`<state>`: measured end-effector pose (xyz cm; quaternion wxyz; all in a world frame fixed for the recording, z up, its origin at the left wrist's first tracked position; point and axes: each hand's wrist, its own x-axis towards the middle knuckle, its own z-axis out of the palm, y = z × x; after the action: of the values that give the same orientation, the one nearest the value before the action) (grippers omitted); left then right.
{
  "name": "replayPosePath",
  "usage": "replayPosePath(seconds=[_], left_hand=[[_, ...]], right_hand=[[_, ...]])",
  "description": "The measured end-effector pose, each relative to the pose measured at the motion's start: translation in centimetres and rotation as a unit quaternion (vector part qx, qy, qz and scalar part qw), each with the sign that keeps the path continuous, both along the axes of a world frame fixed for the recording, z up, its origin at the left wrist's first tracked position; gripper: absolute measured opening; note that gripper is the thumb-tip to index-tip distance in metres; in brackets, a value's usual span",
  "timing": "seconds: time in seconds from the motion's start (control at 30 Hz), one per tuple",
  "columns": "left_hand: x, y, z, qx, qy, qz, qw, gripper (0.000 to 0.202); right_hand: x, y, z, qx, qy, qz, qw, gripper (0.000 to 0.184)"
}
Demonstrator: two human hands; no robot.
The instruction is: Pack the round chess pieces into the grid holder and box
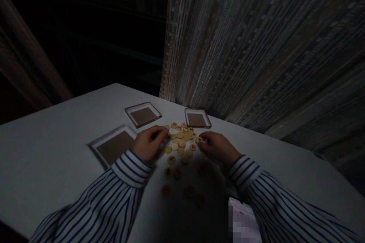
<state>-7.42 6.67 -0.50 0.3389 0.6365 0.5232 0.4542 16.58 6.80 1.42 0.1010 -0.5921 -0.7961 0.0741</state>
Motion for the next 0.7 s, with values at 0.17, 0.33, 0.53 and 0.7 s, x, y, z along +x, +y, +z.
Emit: replayPosePath(seconds=[0.17,0.33,0.53,0.7], left_hand=[[-0.12,0.11,0.26,0.013,0.012,0.014,1.0,0.038],[-0.16,0.09,0.21,0.013,0.031,0.018,0.999,0.04],[-0.11,-0.01,0.19,0.009,0.027,0.004,1.0,0.04],[-0.17,-0.06,0.15,0.009,0.033,-0.005,0.999,0.038]], right_hand=[[-0.02,0.49,-0.58,-0.003,-0.051,0.003,0.999,0.032],[-0.09,0.59,-0.77,-0.011,-0.071,0.01,0.997,0.032],[-0.13,0.71,-0.87,-0.023,-0.084,0.014,0.996,0.032],[-0.1,0.64,-0.88,-0.031,-0.09,0.015,0.995,0.031]])
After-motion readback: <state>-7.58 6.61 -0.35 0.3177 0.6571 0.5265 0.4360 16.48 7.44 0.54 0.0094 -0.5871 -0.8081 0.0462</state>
